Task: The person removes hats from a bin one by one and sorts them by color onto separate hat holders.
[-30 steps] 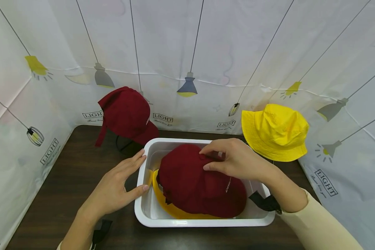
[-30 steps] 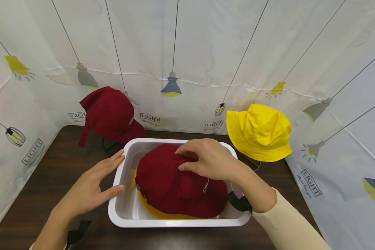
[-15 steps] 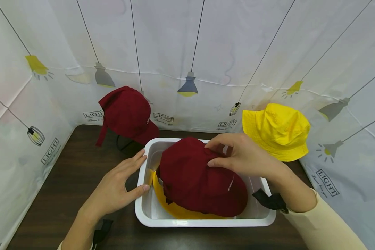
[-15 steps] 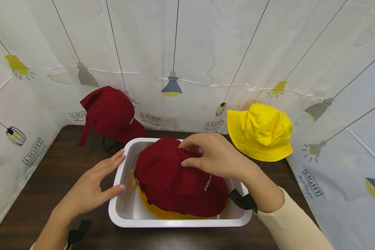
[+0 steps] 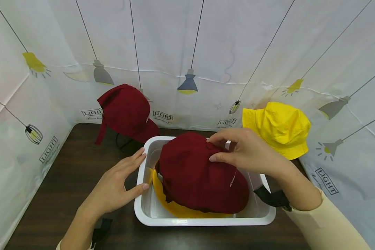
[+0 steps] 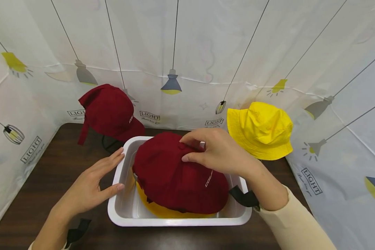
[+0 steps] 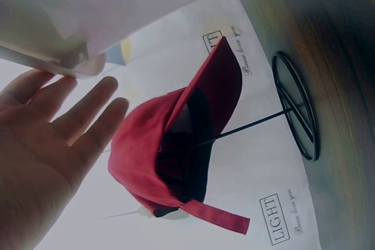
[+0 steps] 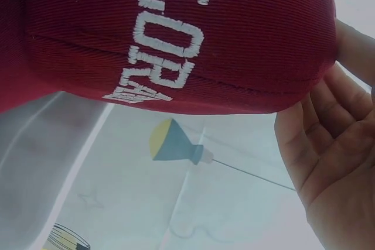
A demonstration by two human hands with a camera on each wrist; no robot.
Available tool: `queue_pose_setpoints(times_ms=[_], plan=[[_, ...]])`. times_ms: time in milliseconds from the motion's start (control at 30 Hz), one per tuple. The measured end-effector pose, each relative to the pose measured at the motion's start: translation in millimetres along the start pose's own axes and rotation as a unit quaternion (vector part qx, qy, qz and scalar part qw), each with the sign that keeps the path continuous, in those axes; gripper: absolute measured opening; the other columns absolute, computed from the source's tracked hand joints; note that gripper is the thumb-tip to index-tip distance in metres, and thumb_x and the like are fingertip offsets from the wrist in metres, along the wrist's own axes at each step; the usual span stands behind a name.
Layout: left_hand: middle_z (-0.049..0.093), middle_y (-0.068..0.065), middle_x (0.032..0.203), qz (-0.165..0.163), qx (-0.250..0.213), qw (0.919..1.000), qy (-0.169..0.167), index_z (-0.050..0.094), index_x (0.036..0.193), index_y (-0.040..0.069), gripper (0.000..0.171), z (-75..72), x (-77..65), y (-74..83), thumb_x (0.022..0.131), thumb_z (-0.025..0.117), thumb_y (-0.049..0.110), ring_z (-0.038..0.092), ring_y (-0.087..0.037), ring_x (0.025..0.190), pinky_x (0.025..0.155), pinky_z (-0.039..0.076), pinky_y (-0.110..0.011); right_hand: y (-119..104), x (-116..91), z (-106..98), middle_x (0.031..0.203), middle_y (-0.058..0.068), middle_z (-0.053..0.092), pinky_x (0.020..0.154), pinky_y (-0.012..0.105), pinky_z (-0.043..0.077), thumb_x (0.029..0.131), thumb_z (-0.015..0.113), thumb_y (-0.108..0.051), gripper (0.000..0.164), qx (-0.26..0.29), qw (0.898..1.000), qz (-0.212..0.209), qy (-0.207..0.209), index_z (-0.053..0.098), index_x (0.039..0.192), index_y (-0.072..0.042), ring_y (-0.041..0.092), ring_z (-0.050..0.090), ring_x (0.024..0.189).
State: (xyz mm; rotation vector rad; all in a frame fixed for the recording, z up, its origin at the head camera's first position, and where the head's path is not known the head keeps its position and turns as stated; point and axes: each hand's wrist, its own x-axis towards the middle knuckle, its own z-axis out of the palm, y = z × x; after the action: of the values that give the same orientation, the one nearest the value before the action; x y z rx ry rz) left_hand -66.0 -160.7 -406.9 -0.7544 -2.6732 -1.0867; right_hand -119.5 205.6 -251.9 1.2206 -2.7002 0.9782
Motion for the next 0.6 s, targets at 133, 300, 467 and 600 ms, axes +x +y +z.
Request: queue_pose_setpoints(times_ms=[133,300,467,600], plan=[[0.032,0.005,0.17,0.002,-0.002,1.0,0.0,0.044,0.161,0.015,0.078,0.7,0.2,-1.0,0.093,0.078,0.037,0.044,-0.026,0.147,0.11,0.044,-0.064,-6,1,-7,0.091,-0.015,0.07,0.065,0.024,0.055,0.081,0.091,-0.008,0.031,-0.004,1.0,-0.011,0.012,0.079,0.108,-0.014,0.007,0.061,0.08],[0.031,0.005,0.17,0.002,-0.001,1.0,0.0,0.044,0.16,0.015,0.078,0.5,-0.3,-1.5,0.094,0.078,0.038,0.044,-0.026,0.147,0.11,0.044,-0.064,-14,4,-18,0.093,-0.016,0.071,0.066,0.022,0.052,0.079,0.091,-0.005,0.034,-0.013,0.999,-0.031,0.032,0.079,0.109,-0.014,0.007,0.061,0.08],[0.031,0.006,0.17,-0.001,-0.002,1.0,-0.002,0.044,0.161,0.015,0.078,-0.1,-0.3,-1.1,0.094,0.078,0.038,0.044,-0.026,0.147,0.11,0.044,-0.064,-21,10,-28,0.092,-0.016,0.072,0.067,0.021,0.054,0.076,0.092,-0.002,0.036,-0.021,0.998,-0.045,0.05,0.08,0.108,-0.014,0.007,0.063,0.083],[0.031,0.006,0.17,0.0,0.001,1.0,-0.003,0.044,0.161,0.016,0.078,-0.9,0.2,-0.6,0.094,0.077,0.038,0.044,-0.025,0.147,0.111,0.044,-0.062,-27,17,-36,0.091,-0.017,0.071,0.068,0.02,0.053,0.076,0.093,-0.001,0.037,-0.03,0.997,-0.048,0.061,0.08,0.107,-0.015,0.006,0.063,0.082]])
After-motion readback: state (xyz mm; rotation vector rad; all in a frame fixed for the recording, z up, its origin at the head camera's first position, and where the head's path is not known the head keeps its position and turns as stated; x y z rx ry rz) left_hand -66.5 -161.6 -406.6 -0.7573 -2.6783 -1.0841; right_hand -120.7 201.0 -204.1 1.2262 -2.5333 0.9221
